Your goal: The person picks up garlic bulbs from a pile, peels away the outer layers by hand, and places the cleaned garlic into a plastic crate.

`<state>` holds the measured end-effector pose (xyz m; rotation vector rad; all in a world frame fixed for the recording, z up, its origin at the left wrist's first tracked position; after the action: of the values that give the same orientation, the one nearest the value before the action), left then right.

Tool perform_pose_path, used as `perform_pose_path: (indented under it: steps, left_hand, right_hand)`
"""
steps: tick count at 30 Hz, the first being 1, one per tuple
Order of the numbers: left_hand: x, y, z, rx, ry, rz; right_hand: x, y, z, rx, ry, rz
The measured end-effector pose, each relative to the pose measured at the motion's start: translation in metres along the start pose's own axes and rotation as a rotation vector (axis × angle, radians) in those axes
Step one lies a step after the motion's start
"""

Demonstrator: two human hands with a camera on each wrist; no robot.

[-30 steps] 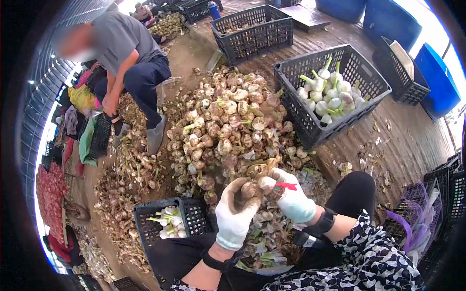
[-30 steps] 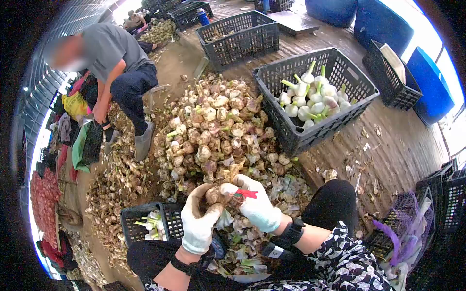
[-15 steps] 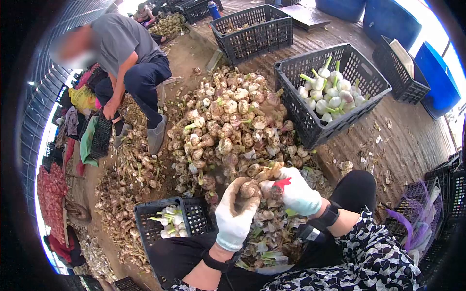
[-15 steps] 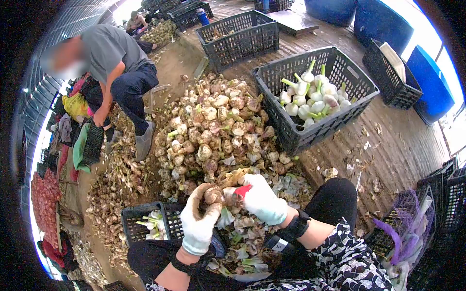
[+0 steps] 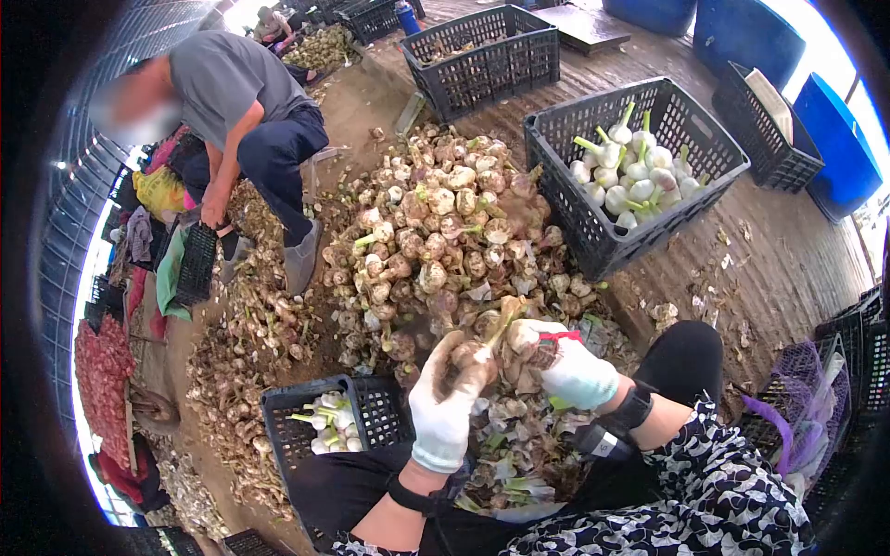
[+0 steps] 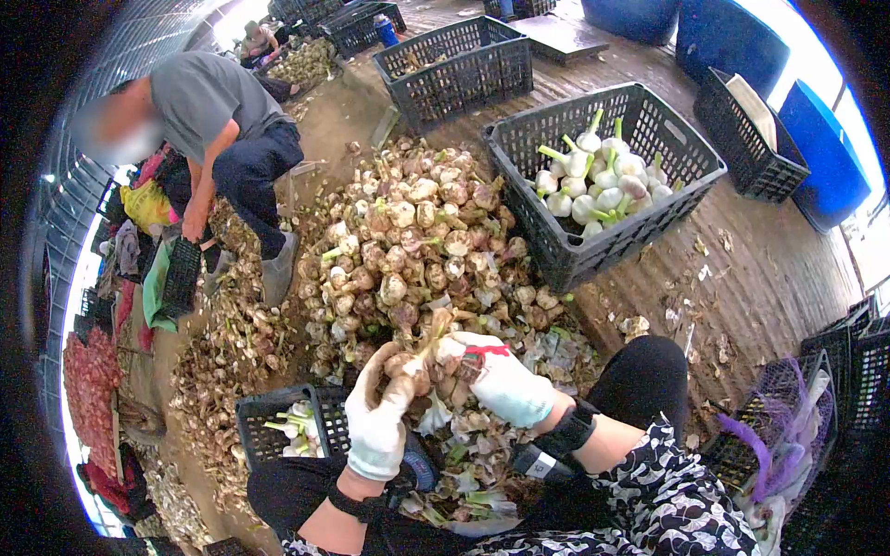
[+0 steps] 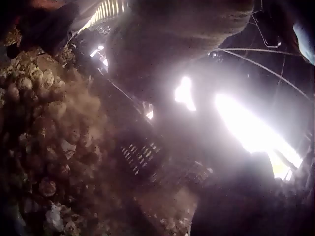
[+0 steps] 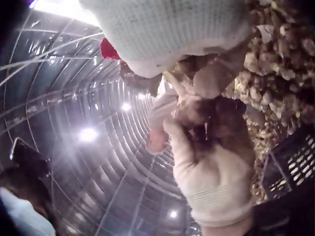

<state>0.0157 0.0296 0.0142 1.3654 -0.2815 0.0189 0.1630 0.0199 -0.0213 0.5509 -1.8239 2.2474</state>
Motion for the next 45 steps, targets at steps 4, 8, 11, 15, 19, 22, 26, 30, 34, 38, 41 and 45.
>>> perform_pose_path:
  steps: [4,8,11,15,19,22,26,30,34,38,41,45]
  left_hand:
    - [0.006,0.001,0.004,0.042,0.01,-0.171]
    - [0.007,0.004,0.005,0.043,-0.017,-0.197]
    - [0.005,0.0,0.004,0.04,-0.007,-0.152]
    - [0.006,-0.005,0.003,0.019,0.01,-0.083]
    - [0.007,0.003,0.005,0.268,0.0,-0.396]
    - [0.001,-0.002,0.001,0.126,0.015,-0.173]
    - [-0.007,-0.027,-0.006,-0.232,0.059,0.26]
    - [-0.003,-0.027,-0.005,-0.371,0.014,0.265]
    - [-0.009,-0.033,-0.006,-0.01,-0.051,-0.154]
    - [0.001,0.0,0.001,0.022,-0.031,-0.263]
    - [0.0,-0.004,-0.001,-0.25,-0.21,0.373]
    - [-0.006,-0.003,-0.004,-0.406,-0.344,0.352]
  right_hand:
    - [0.013,-0.006,0.002,0.075,0.08,-0.199]
    - [0.01,-0.018,0.002,0.056,0.092,-0.062]
    - [0.004,-0.012,0.0,0.006,0.065,-0.009]
    - [0.003,-0.023,0.002,-0.041,0.029,0.043]
    - [0.003,-0.012,0.0,-0.009,0.055,0.016]
    - [0.0,-0.001,-0.001,0.012,0.052,0.024]
    - [0.006,-0.017,0.004,-0.528,0.106,0.731]
    - [0.001,-0.006,0.002,-0.271,0.021,0.444]
    - [0.003,-0.003,0.001,-0.183,0.084,0.251]
    - [0.001,-0.024,0.007,-0.406,0.069,0.42]
    - [-0.003,-0.031,0.013,-0.281,-0.014,0.284]
    - [-0.006,-0.023,0.017,-0.359,-0.1,0.386]
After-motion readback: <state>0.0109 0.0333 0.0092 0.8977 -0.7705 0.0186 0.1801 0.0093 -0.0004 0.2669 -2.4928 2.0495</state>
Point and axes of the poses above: each hand's wrist, its own z-axis away from the middle knuckle, its own x-axis out of the palm, y = z × x, the point moved 5 cm from there along -z, towards the middle knuckle, and after that the axes turned 3 degrees about y, right-handed, at the moved point
